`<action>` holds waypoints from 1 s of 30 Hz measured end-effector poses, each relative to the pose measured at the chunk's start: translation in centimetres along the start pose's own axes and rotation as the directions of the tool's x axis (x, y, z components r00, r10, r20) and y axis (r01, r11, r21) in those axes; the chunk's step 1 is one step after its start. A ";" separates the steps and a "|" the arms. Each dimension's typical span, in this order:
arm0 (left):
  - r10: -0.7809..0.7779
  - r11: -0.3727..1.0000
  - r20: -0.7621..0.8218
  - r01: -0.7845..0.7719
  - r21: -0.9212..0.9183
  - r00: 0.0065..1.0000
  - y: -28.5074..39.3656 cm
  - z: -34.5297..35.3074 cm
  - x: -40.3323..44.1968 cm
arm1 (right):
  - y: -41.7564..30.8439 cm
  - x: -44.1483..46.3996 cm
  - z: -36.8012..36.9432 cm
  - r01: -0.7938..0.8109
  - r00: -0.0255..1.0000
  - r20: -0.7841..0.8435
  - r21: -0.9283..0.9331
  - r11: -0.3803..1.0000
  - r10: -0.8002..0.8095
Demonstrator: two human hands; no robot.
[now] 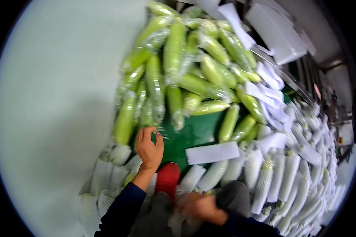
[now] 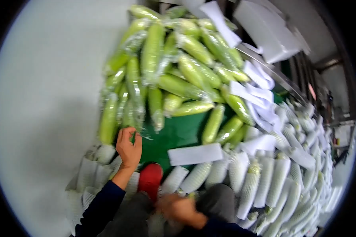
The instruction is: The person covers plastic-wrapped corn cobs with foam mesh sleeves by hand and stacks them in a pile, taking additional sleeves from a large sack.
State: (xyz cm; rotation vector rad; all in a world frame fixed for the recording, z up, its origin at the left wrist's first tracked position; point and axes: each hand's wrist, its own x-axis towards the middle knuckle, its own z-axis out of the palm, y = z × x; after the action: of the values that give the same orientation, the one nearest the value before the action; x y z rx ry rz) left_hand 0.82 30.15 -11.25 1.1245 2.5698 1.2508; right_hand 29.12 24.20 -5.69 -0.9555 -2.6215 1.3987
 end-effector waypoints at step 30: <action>0.013 0.818 0.572 0.320 -0.477 0.820 8.9 1.9 -8.1 | 1.9 10.6 -3.3 -0.017 0.703 -0.440 0.775 0.632 0.559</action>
State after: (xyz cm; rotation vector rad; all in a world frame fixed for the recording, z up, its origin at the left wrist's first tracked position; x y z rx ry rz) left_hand 12.59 29.79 -8.21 0.9275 1.6679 1.2661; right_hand 22.41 33.02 -7.92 -1.4332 -1.2196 1.5623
